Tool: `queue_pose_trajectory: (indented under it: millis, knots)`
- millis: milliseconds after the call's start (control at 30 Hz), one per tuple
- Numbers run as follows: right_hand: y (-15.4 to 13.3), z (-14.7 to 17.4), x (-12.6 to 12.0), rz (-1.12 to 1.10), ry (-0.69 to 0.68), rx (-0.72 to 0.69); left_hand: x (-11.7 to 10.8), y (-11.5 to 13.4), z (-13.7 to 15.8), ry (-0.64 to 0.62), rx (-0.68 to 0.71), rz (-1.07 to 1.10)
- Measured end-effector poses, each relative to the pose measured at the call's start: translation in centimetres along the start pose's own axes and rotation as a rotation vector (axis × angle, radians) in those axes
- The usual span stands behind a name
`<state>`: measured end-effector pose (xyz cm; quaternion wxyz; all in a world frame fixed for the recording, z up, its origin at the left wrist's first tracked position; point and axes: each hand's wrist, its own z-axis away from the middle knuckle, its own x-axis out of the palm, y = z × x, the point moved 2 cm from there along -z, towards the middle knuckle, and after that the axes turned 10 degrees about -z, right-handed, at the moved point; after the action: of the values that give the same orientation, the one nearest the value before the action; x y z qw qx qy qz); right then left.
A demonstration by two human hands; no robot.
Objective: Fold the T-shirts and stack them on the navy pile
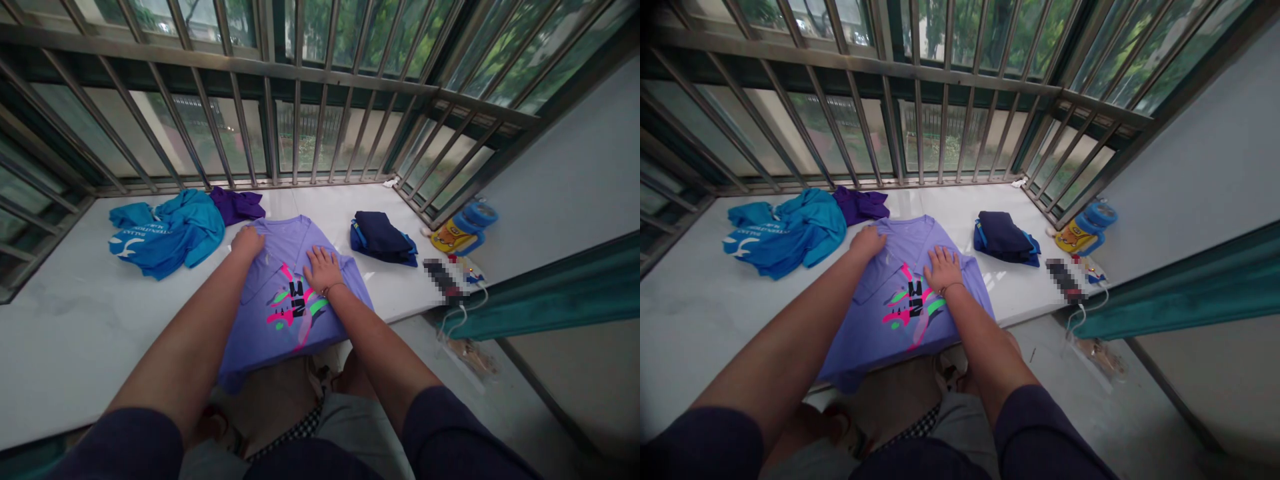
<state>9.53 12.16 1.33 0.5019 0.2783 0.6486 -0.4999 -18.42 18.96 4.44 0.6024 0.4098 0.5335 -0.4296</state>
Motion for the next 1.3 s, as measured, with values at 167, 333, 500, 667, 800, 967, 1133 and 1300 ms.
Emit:
queue_pose_trajectory:
  millis: [167,333,500,667,800,967,1133,1300]
  knots:
    - [0.0,0.0,0.1,-0.01,0.015,-0.006,-0.4,-0.1,-1.8,-0.005,-0.002,-0.021]
    - [-0.1,0.1,0.1,-0.016,0.022,-0.008,-0.9,-0.1,-2.5,0.004,0.081,-0.024]
    - [0.0,0.1,0.1,-0.027,0.023,-0.005,-0.9,-0.7,-2.6,0.013,0.106,0.025]
    - [0.2,0.0,0.5,-0.037,0.033,-0.019,-1.2,-0.9,-3.0,0.019,0.133,0.088]
    - [0.3,-0.1,0.5,-0.047,0.021,-0.009,-1.9,-0.4,-3.0,0.006,0.204,0.15]
    - [0.2,-0.1,0.2,-0.054,0.0,0.0,-3.1,-0.1,-1.5,0.055,0.273,0.259]
    - [0.1,-0.5,0.1,-0.057,-0.037,0.034,-3.9,-0.3,2.1,0.123,0.354,0.352]
    - [0.2,-0.5,-2.0,-0.02,-0.017,0.001,-2.8,-1.1,7.8,0.166,0.442,0.232]
